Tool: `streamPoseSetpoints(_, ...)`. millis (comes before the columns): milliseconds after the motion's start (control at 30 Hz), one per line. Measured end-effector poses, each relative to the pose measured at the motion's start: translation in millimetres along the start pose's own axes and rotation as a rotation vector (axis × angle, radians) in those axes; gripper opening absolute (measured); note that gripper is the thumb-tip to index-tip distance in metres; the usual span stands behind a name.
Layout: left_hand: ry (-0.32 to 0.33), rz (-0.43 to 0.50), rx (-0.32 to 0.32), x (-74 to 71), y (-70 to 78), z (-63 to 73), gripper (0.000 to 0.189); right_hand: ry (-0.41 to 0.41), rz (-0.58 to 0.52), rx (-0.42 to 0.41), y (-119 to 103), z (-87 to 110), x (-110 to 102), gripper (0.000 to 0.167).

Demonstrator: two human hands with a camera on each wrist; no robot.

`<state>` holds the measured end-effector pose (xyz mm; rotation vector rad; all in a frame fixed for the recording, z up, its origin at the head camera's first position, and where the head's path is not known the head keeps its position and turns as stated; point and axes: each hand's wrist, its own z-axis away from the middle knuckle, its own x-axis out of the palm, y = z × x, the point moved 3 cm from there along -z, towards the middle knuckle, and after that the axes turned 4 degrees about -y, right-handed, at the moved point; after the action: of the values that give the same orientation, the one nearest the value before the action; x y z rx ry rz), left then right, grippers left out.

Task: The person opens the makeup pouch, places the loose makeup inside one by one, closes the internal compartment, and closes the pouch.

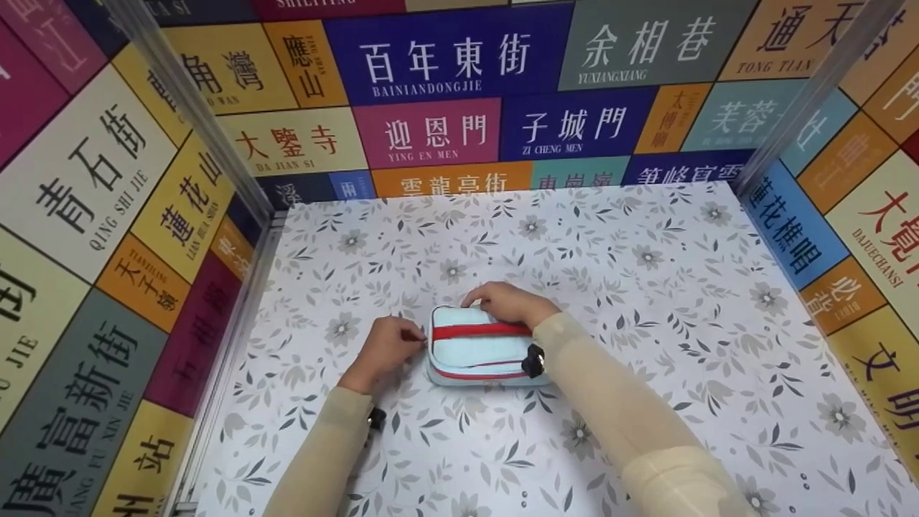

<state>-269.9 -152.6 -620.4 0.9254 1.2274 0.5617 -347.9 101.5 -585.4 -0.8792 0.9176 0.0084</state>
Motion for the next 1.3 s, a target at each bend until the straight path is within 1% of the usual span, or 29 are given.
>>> streamPoseSetpoints(100, 0.006, -0.007, -0.013, -4.4, 2.1, -1.4, 0.009, 0.003, -0.006, -0.011, 3, -0.7, 1, 0.044)
streamPoseSetpoints(233, 0.022, -0.041, -0.005, -8.8, 4.5, -3.8, 0.007, 0.003, -0.014, -0.003, 7, -0.7, 3, 0.045)
streamPoseSetpoints(400, 0.021, -0.061, 0.014, -11.2, 4.9, -8.1, 0.007, 0.005, -0.028, 0.009, 7, -0.1, 3, 0.046)
streamPoseSetpoints(533, 0.034, -0.098, 0.030, -12.1, 4.6, -13.3, 0.007, 0.007, -0.027, 0.022, 5, 0.1, 3, 0.047)
streamPoseSetpoints(633, 0.038, -0.126, 0.020, -12.0, 4.0, -17.2, 0.007, 0.007, -0.007, 0.019, 4, -0.3, 4, 0.048)
streamPoseSetpoints(767, 0.038, -0.130, -0.002, -11.2, 1.6, -22.8, 0.008, 0.010, 0.000, 0.013, 4, -0.7, 4, 0.047)
streamPoseSetpoints(1000, 0.032, -0.105, -0.008, -10.6, 0.1, -29.0, 0.008, 0.005, -0.008, 0.015, 2, 3.7, 2, 0.043)
streamPoseSetpoints(1300, 0.038, -0.147, -0.013, -10.9, 1.6, -36.5, 0.011, 0.010, -0.003, 0.011, 1, 4.3, 3, 0.042)
